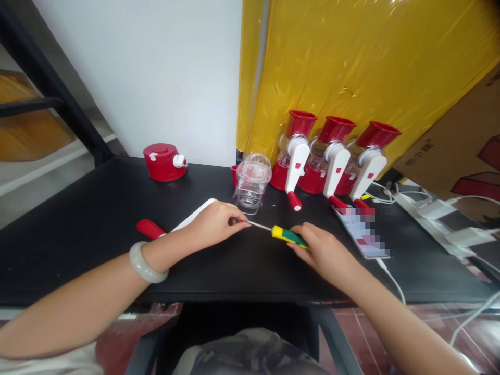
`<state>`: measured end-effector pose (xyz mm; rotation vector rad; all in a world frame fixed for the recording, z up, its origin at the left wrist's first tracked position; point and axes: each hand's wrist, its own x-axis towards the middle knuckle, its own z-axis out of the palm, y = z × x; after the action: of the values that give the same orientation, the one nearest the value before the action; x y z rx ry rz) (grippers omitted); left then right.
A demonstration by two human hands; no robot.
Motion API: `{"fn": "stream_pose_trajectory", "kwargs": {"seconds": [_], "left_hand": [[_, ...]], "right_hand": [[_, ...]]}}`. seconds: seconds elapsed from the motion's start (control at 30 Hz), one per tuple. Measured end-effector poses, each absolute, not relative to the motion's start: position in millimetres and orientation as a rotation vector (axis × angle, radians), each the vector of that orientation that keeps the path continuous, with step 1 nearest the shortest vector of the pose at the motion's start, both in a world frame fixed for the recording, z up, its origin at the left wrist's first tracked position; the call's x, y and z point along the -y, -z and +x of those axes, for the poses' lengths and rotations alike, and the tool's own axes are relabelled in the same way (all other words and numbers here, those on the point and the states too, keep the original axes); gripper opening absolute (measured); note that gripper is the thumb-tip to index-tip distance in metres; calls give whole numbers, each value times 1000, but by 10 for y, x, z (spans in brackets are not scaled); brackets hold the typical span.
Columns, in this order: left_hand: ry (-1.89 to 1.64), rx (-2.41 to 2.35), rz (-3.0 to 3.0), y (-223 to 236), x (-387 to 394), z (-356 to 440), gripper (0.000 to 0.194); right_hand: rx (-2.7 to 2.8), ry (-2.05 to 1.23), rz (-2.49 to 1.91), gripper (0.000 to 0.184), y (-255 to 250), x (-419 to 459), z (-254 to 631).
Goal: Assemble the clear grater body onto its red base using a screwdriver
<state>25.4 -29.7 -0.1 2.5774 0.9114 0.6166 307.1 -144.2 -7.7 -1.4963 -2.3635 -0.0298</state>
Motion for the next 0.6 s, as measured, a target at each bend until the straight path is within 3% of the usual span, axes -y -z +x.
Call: {"fn": "stream_pose_trajectory", "kwargs": {"seconds": [0.6], "left_hand": [[-373, -827, 3112, -65, 380, 219, 29]], "right_hand": [[2384, 61, -1434, 28, 19, 1459, 3066]]}}
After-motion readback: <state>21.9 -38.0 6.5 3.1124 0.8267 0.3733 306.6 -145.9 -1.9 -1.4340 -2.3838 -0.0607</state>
